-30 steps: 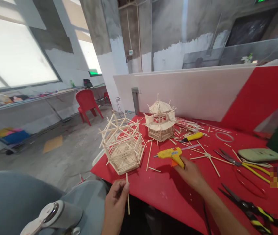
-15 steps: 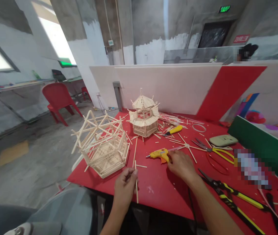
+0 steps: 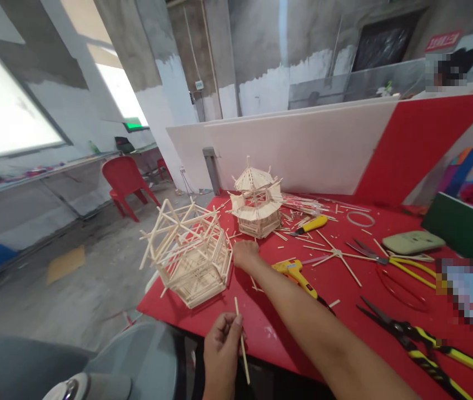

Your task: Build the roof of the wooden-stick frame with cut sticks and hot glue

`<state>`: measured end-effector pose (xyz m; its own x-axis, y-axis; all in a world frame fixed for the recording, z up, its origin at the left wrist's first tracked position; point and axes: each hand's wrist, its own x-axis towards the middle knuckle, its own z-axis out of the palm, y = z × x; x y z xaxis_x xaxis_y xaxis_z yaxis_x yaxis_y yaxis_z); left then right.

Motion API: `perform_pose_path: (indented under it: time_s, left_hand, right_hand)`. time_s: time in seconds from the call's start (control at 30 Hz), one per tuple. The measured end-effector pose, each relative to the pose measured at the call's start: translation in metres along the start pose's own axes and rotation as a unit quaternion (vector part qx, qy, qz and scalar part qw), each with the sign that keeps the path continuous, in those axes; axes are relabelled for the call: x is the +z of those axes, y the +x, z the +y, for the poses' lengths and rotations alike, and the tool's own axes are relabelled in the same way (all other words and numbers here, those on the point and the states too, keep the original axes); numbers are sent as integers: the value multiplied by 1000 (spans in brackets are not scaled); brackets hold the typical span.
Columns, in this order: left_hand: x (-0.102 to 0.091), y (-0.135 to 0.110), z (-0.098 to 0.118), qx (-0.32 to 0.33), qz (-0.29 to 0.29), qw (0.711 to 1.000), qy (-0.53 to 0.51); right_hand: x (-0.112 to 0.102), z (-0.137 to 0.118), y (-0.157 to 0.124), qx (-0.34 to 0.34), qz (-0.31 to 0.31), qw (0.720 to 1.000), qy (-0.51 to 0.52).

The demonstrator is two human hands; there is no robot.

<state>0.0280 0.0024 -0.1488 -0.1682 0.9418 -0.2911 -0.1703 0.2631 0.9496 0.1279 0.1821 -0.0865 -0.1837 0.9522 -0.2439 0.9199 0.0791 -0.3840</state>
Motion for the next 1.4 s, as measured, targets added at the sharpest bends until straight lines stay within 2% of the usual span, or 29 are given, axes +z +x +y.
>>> perform_pose_path:
  time_s: [0.1,0.23,0.37,0.5,0.6,0.7,0.9,1.03,1.4]
  left_hand:
    - [-3,2,0,-18,-6,999,-28]
    - [2,13,6,-33,-28,996,-83]
    - [23,20,14,-96,-70,982,-145]
    - [47,21,16,-112,-119,974,-155]
    - [54,24,15,-77,-161,973,-144]
    - [56,30,14,-6,-201,974,-108]
    - [57,41,-4,116,-186,975,-45]
    - [54,41,-15,133,-173,976,-1]
    - [38,35,-18,188,-177,961,97]
  right_hand:
    - [-9,13,-7,8,0,995,102]
    - [-10,40,-44,-8,1,971,237]
    - [14,58,-97,-23,1,943,333]
    - [37,67,-127,-15,76,921,381]
    - [39,76,-130,-47,134,918,370]
    - [35,84,-129,-86,171,911,365]
    - [37,89,-138,-131,191,892,387]
    - [41,91,-142,-152,203,877,408]
    - [49,82,-142,-207,228,874,374]
